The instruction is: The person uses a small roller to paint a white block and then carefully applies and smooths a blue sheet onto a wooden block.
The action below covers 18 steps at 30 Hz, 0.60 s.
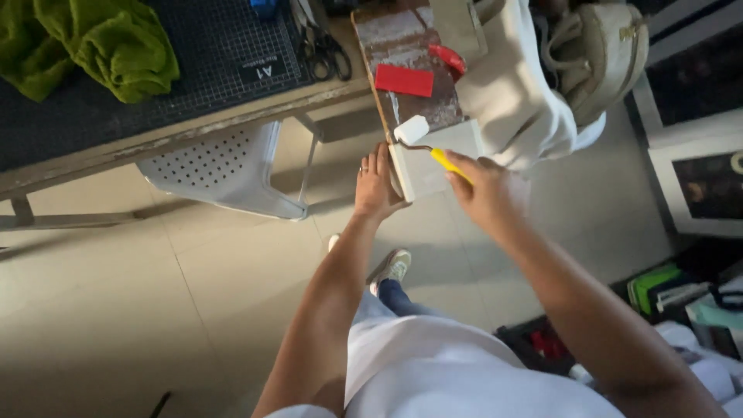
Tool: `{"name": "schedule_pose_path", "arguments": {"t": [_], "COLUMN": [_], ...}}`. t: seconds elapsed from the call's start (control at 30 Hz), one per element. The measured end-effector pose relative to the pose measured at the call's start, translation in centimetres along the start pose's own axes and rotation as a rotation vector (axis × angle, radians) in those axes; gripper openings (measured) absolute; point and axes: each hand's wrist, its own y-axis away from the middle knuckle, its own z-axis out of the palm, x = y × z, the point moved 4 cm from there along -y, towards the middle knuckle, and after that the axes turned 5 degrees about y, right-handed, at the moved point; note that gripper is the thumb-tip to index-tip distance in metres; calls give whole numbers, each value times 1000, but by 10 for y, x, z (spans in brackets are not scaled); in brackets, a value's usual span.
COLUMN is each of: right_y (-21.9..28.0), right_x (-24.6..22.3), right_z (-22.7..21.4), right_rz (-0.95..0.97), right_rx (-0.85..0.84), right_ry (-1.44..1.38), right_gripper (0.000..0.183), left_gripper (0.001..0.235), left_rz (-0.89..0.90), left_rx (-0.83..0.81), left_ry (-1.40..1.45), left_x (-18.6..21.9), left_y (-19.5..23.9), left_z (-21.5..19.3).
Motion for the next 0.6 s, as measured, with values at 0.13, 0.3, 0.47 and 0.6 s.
{"name": "schedule_pose_path", "arguments": {"t": [0.13, 0.3, 0.47, 0.6], "right_y": [-36, -81, -109, -127], "right_x": [2, 85, 83, 82], "right_z": [-69, -51, 6, -22], "right_rz": [1, -254, -178, -274], "right_rx": [-162, -520, -785, -767], "right_ry": [-235, 541, -174, 430], "right_gripper": [23, 43, 45, 41], "left_gripper": [149, 151, 148, 148], "left_rz": [30, 136, 129, 106], "left_rx": [30, 175, 201, 182], "left_ry": [12, 34, -1, -44], "left_x": [-1, -13, -24, -16], "left_y": [0, -8, -7, -3], "left_z": [-1, 13, 30, 20]}}
